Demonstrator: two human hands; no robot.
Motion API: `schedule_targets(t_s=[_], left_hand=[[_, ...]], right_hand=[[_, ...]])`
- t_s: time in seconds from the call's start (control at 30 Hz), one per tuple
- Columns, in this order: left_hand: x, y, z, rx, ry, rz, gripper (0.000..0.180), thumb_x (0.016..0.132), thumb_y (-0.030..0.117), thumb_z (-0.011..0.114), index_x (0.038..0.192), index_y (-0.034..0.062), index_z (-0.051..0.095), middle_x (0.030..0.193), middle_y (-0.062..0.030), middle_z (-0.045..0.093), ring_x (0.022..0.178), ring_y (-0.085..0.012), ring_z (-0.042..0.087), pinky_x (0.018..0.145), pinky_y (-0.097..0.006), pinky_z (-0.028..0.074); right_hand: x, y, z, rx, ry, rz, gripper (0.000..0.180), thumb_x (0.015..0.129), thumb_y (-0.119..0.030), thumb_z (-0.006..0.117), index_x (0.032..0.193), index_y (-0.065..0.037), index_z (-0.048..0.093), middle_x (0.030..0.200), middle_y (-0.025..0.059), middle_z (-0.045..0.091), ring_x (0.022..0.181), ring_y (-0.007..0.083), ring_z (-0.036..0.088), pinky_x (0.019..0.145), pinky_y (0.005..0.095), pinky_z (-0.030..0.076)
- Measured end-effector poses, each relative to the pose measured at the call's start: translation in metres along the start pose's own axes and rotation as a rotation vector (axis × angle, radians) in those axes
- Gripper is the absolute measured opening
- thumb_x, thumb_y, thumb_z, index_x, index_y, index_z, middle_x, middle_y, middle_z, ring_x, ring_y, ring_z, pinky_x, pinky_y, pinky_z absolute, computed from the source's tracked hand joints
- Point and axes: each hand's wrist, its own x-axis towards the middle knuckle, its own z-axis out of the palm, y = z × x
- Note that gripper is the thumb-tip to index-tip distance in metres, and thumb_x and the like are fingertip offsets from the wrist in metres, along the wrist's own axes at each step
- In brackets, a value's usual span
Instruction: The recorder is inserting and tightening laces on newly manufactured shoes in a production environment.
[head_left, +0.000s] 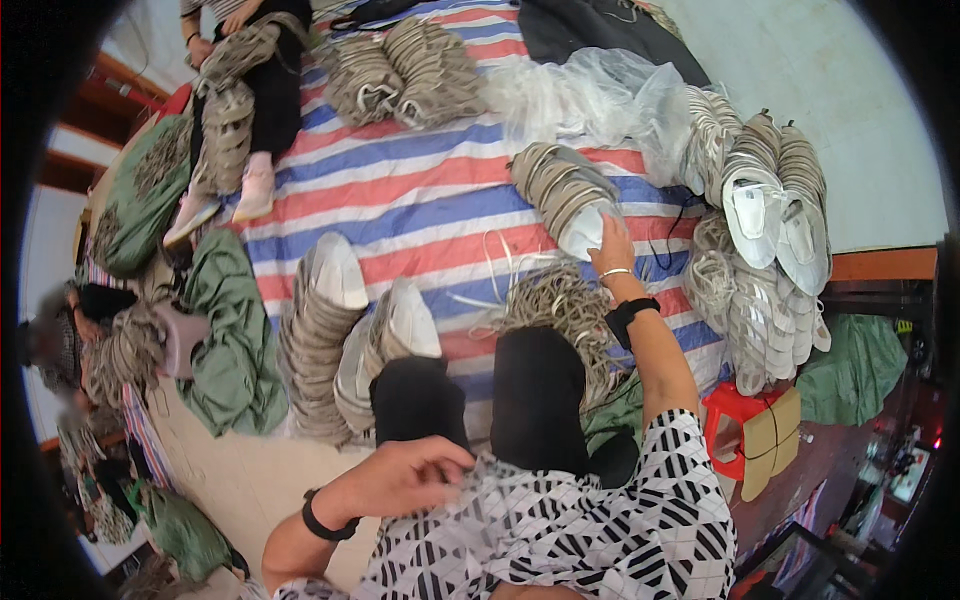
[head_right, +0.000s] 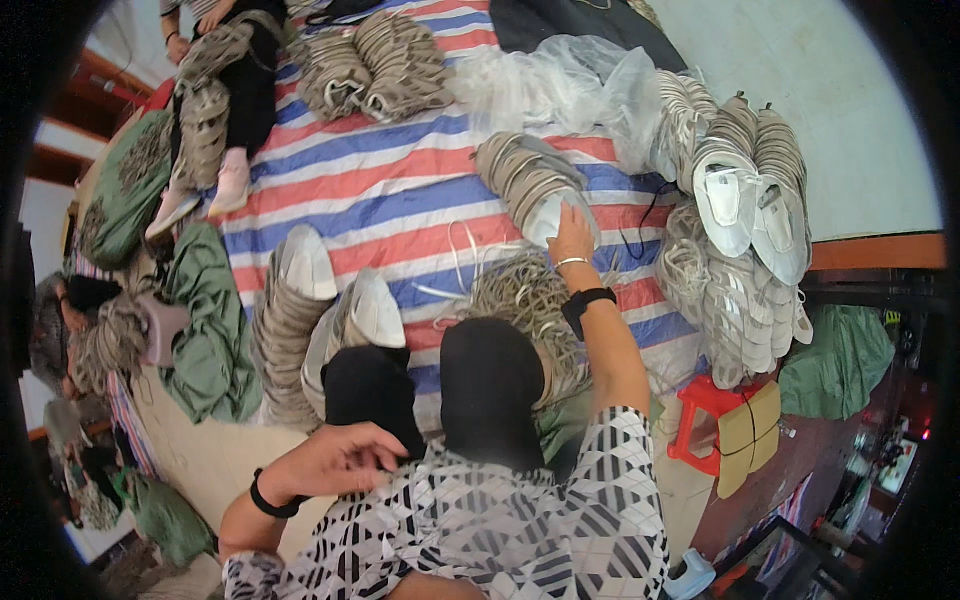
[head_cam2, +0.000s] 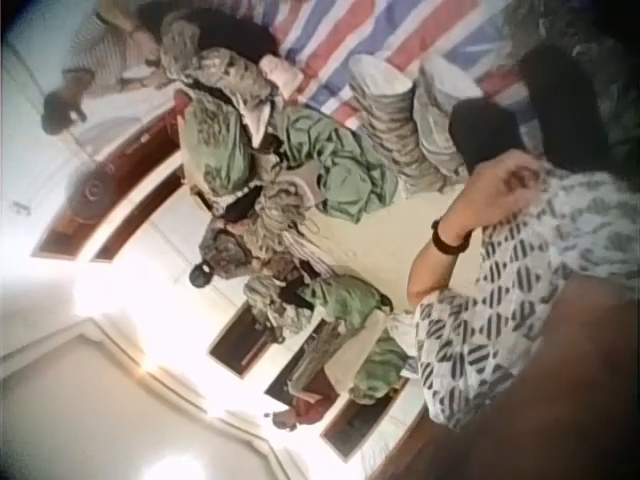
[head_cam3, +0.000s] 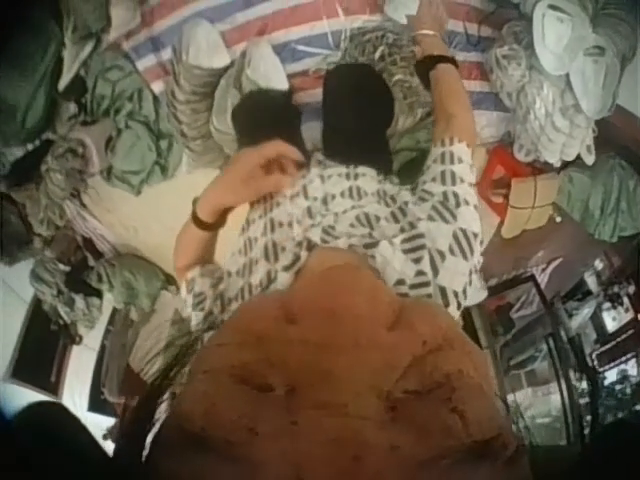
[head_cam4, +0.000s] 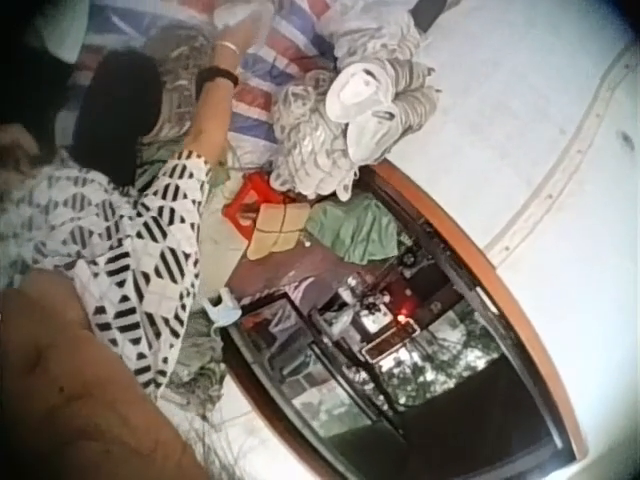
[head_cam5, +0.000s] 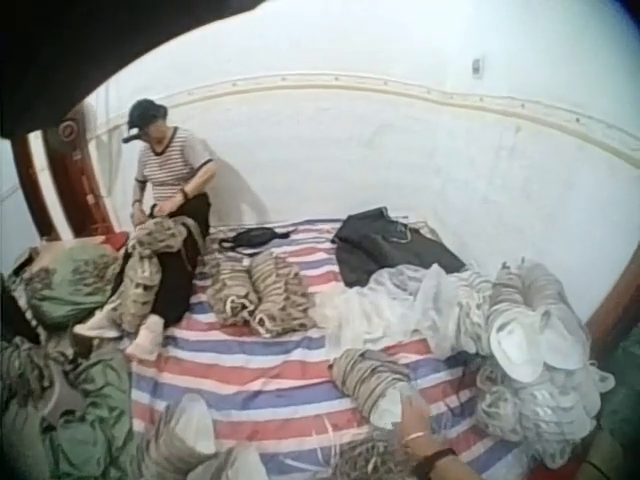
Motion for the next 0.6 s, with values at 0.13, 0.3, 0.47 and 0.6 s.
schedule_targets(t_s=[0.13, 0.3, 0.47, 0.6], left_hand=[[0.007, -0.040, -0.032, -0.545, 0.048, -0.340, 0.025, 0.098, 0.018, 0.053, 0.114, 0.0008, 0.061, 0.076, -0.0082, 0.067, 0.054, -0.0107, 0.059, 0.051, -0.022, 0.047], [0.011, -0.049, -0.044, -0.672, 0.094, -0.344, 0.026, 0.099, 0.015, 0.049, 0.110, -0.0044, 0.063, 0.073, -0.0131, 0.068, 0.048, -0.0131, 0.057, 0.047, -0.023, 0.046], [0.019, -0.030, -0.045, -0.743, 0.243, -0.462, 0.028, 0.096, 0.020, 0.057, 0.101, -0.0049, 0.066, 0.067, -0.0101, 0.063, 0.047, -0.0117, 0.051, 0.045, -0.025, 0.042], [0.031, -0.027, -0.052, -0.736, 0.239, -0.490, 0.032, 0.096, 0.027, 0.058, 0.098, -0.0030, 0.067, 0.063, -0.0061, 0.060, 0.048, -0.0092, 0.049, 0.048, -0.024, 0.046]], right_hand=[[0.067, 0.031, 0.006, -0.368, -0.020, -0.043, 0.073, 0.080, -0.012, 0.066, 0.144, -0.013, 0.031, 0.148, 0.0141, 0.034, 0.132, 0.0342, 0.039, 0.100, 0.0527, 0.039], [0.148, 0.048, 0.037, -0.488, 0.055, -0.134, 0.079, 0.079, -0.008, 0.065, 0.148, -0.014, 0.025, 0.152, 0.0132, 0.028, 0.135, 0.0353, 0.035, 0.100, 0.0612, 0.036], [0.194, 0.043, 0.061, -0.045, -0.247, 0.077, 0.095, 0.073, -0.012, 0.071, 0.149, -0.013, 0.015, 0.152, 0.0154, 0.028, 0.122, 0.0375, 0.051, 0.099, 0.0456, 0.046], [0.219, 0.058, 0.078, -0.037, -0.272, 0.140, 0.080, 0.073, -0.023, 0.075, 0.142, -0.011, 0.036, 0.138, 0.0186, 0.049, 0.116, 0.0354, 0.057, 0.095, 0.0454, 0.048]])
